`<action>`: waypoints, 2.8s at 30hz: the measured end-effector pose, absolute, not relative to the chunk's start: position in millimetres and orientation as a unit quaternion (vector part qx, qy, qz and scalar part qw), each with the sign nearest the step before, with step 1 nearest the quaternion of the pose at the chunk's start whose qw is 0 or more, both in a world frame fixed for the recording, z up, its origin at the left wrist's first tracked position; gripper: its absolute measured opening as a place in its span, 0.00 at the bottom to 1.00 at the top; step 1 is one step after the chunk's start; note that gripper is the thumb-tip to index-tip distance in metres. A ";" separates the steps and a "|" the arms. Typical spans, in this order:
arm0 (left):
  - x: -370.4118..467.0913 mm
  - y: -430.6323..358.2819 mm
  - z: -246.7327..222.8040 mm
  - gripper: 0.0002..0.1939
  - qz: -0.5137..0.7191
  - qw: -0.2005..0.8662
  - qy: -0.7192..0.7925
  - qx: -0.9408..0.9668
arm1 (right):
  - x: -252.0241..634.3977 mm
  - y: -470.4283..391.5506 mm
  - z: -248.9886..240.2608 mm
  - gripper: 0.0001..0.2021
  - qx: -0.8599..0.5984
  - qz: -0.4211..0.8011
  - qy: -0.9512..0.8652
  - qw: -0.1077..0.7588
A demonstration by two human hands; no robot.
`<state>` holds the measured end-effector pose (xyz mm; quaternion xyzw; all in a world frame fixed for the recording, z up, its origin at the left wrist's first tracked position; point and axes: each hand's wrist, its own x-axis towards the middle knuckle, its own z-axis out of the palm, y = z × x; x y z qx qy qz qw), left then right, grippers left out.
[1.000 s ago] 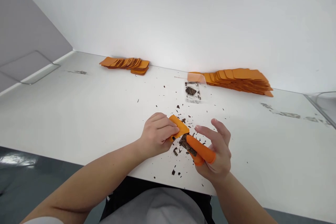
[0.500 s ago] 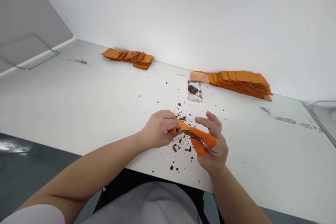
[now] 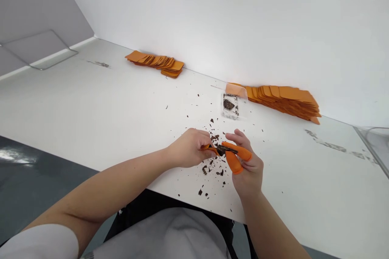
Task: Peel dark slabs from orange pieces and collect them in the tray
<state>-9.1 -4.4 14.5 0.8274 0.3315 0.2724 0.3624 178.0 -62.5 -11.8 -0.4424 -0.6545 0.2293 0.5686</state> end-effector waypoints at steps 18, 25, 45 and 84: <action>-8.1 -6.5 12.2 0.14 0.249 0.412 0.328 0.813 | 171.6 -62.9 -24.6 0.10 -0.449 0.309 -0.641 0.539; -9.0 -6.3 12.5 0.16 0.281 0.386 0.323 0.817 | 170.0 -64.4 -22.5 0.13 -0.461 0.265 -0.645 0.550; -6.8 -6.0 9.0 0.07 0.325 0.384 0.347 0.791 | 170.4 -59.1 -3.0 0.15 -0.426 -0.039 -0.785 0.448; -7.7 -6.5 2.2 0.13 0.254 0.479 0.332 0.772 | 182.3 -65.5 -14.1 0.08 -0.556 0.273 -0.589 0.520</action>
